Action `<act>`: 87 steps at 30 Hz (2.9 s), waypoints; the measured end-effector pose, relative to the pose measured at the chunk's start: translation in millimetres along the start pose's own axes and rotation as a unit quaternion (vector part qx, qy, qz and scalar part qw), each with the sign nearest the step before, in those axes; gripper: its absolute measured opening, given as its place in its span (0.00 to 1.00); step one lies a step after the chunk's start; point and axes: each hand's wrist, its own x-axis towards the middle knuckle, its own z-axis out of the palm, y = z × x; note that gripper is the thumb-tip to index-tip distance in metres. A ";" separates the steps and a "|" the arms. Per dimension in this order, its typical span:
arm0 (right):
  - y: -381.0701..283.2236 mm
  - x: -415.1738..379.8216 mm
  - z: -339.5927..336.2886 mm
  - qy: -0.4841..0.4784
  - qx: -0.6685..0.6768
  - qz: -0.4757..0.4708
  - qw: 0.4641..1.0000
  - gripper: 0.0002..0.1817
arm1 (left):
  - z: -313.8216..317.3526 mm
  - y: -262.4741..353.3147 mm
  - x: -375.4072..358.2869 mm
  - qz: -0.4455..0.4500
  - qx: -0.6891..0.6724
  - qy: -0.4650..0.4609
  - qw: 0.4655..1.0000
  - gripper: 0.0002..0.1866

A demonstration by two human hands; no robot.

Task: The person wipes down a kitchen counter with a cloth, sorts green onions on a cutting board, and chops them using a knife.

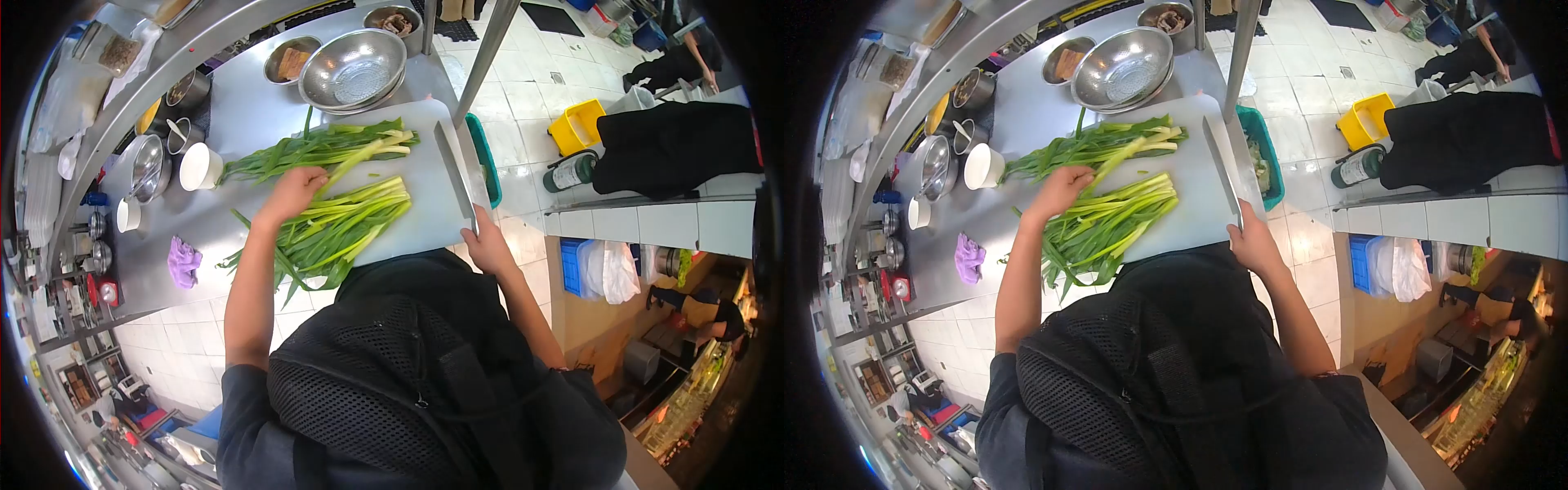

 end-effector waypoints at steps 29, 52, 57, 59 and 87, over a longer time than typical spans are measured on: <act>-0.1 -34.0 26.0 0.143 0.072 0.025 0.987 0.34 | 66.2 77.9 97.8 0.124 -0.147 -0.027 0.981 0.12; 17.0 -51.2 -12.8 -0.148 0.268 0.132 0.943 0.19 | 79.8 87.1 121.7 0.053 -0.002 -0.011 0.999 0.11; -3.4 -47.6 -16.9 -0.149 0.295 0.170 0.928 0.20 | 8.4 114.4 126.7 0.102 0.020 0.084 0.991 0.13; -1.8 -45.4 -18.2 -0.151 0.280 0.164 0.934 0.20 | -22.6 133.0 122.6 0.068 -0.018 0.085 0.994 0.13; -18.5 -62.7 -6.0 0.026 -0.004 0.069 0.997 0.18 | 126.1 114.9 69.0 0.112 0.040 -0.001 0.993 0.12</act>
